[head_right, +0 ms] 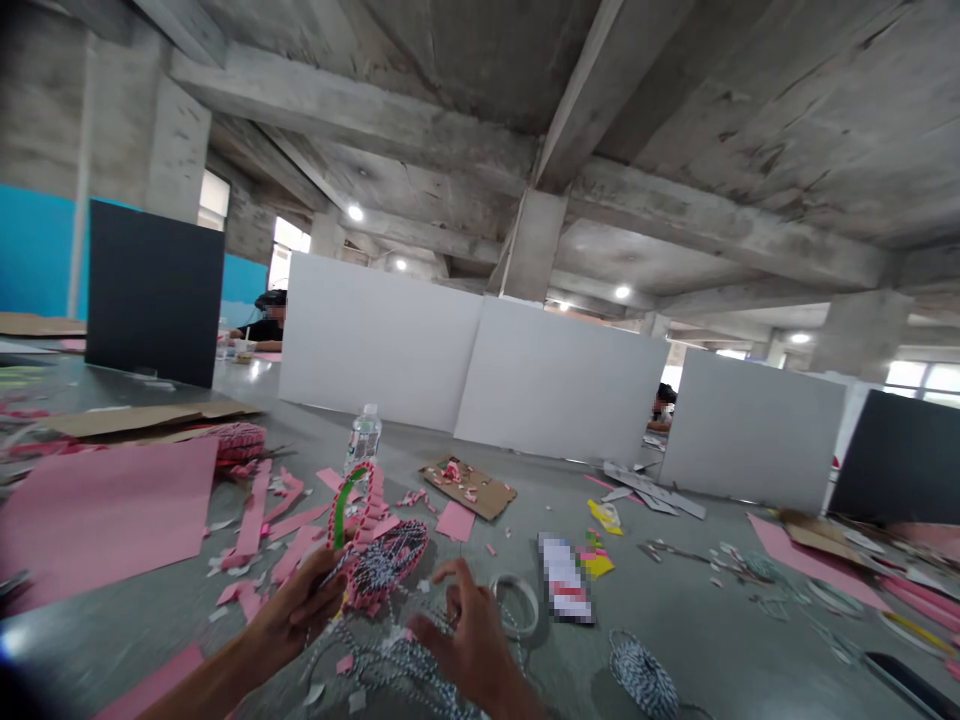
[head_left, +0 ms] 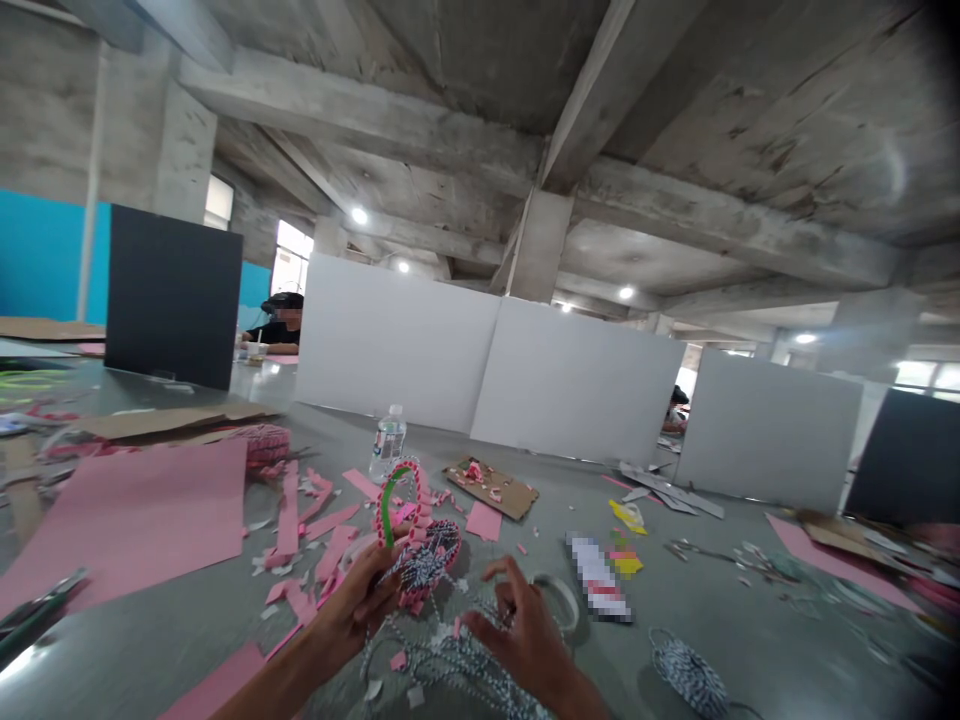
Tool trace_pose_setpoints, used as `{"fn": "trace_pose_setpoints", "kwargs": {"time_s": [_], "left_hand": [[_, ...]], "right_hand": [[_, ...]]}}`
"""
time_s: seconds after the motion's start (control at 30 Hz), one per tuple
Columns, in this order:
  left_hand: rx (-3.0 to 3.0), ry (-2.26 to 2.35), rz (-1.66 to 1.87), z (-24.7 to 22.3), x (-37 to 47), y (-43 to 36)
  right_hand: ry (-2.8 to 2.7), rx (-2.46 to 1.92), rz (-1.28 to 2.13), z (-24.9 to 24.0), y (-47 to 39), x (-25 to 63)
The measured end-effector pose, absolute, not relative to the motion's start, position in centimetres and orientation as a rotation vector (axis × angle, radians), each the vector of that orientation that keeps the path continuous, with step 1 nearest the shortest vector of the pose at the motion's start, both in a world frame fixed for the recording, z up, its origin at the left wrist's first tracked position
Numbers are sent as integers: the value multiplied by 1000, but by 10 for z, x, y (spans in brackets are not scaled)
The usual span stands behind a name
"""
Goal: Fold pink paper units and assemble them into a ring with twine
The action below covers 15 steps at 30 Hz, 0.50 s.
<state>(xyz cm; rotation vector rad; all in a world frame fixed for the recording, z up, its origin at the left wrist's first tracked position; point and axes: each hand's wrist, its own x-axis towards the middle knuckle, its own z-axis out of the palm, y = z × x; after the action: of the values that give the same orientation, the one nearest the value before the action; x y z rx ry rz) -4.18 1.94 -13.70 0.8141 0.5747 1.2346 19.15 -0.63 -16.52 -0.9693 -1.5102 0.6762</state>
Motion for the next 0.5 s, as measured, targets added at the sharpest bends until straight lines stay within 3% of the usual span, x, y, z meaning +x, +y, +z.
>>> {"fn": "trace_pose_setpoints", "kwargs": {"time_s": [0.5], "left_hand": [[808, 570, 1260, -143, -43, 25]], "right_hand": [[-1391, -1030, 899, -177, 25, 202]]}}
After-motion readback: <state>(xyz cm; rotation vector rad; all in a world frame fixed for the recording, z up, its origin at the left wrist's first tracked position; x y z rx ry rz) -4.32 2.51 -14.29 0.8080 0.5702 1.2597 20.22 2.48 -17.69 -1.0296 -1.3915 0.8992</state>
